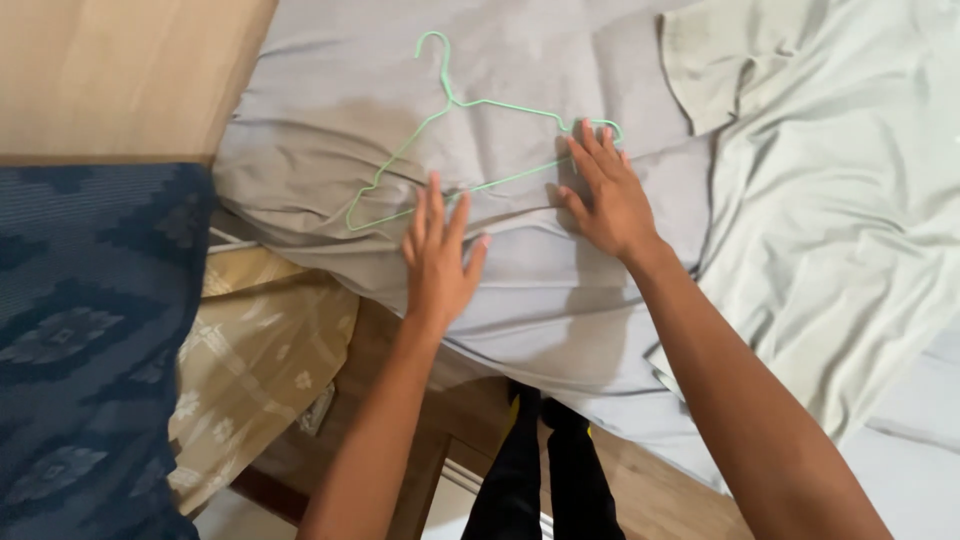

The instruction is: Hanging a t-shirt on a plastic clothes hanger on top of a bed.

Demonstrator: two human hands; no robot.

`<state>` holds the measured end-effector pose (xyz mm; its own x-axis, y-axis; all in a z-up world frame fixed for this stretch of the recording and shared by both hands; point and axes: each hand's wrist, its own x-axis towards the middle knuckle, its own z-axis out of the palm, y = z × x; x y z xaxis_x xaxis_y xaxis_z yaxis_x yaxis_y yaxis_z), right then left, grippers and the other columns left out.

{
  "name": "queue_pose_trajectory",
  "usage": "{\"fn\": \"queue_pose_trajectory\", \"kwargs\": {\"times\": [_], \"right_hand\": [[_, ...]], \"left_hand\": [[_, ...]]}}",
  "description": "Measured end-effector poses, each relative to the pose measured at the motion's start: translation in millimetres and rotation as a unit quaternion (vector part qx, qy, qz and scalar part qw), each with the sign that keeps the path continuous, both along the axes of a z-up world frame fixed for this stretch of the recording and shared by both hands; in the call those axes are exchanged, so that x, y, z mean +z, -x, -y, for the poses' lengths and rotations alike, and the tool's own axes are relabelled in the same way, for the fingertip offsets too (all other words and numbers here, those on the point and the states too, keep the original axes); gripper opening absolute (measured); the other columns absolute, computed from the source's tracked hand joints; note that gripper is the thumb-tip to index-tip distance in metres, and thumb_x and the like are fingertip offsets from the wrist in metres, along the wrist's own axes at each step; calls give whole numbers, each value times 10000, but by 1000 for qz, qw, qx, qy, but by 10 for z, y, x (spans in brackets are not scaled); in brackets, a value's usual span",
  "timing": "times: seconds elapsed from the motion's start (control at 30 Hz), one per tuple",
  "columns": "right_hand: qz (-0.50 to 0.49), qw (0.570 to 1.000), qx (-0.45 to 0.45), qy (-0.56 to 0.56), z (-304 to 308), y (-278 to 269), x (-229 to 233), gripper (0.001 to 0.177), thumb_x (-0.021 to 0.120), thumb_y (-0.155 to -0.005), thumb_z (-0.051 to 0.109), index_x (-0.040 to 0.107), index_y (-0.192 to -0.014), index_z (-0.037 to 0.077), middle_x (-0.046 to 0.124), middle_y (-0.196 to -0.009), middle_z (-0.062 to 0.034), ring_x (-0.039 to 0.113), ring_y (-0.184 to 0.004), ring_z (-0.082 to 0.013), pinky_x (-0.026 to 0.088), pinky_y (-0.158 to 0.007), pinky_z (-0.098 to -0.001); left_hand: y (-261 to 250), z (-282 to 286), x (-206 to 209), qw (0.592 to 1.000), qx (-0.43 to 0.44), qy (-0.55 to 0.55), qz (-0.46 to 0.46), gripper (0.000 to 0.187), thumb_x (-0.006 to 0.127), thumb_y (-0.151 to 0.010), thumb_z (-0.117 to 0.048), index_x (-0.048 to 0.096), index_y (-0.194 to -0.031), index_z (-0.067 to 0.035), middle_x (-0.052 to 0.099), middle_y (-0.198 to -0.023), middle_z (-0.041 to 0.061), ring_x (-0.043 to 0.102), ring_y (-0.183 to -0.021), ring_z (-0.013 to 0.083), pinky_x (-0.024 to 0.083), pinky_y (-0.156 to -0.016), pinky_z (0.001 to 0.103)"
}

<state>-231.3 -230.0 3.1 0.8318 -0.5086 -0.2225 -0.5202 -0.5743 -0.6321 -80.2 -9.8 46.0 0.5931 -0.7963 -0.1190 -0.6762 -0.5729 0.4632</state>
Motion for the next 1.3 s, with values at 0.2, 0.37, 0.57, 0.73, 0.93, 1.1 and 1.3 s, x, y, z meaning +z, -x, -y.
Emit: {"fn": "queue_pose_trajectory", "kwargs": {"times": [0.2,0.37,0.57,0.73,0.93,1.1,1.3], "right_hand": [[8,999,-43,20,-158,985,481,627,706,-931,138,486,-1517,99,273,-1699,-114,239,-1561,-407,246,-1228,-581],[-19,993,-113,37,-455,2003,732,588,700,-930,131,515,-1486,93,315,-1688,-121,253,-1560,-411,257,-1230,-582],[-43,984,-168,49,-824,2894,735,635,740,-880,190,534,-1472,91,357,-1663,-126,274,-1550,-404,259,-1223,-590],[-51,985,-161,40,-1008,3135,780,721,812,-784,294,556,-1429,97,368,-1630,-129,279,-1528,-398,243,-1206,-599],[-22,983,-175,48,-1251,3086,663,707,843,-780,312,591,-1404,94,406,-1613,-108,302,-1519,-388,249,-1203,-601],[6,969,-213,128,-1255,2915,709,504,800,-769,102,734,-1263,171,500,-1564,-75,400,-1484,-360,282,-1209,-555],[101,963,-200,150,-1221,2752,1195,443,780,-742,10,774,-1165,142,563,-1515,-79,467,-1425,-345,371,-1126,-486]], "left_hand": [[922,-17,162,983,-116,66,-125,619,706,-956,-322,515,-1505,-108,202,-1710,179,354,-1510,426,382,-1123,539],[1643,76,161,962,-197,33,-186,595,729,-939,-328,550,-1458,-100,241,-1699,158,376,-1490,384,384,-1105,532],[2331,215,85,943,-259,28,-206,613,755,-886,-321,573,-1419,-79,262,-1677,134,356,-1497,345,348,-1103,532],[2759,263,-151,958,-238,12,-162,540,763,-845,-286,626,-1324,-76,298,-1655,132,361,-1482,327,331,-1080,558],[2988,190,-151,976,-180,59,-104,106,730,-940,-177,667,-986,-104,450,-1617,80,450,-1460,278,312,-1094,560],[3067,176,60,972,-183,119,-91,142,758,-918,-177,642,-975,-117,525,-1557,49,487,-1419,263,276,-1080,517],[2964,368,307,986,-91,104,-91,623,750,-737,-113,565,-1330,-69,601,-1449,33,526,-1370,258,273,-1067,522]]}}
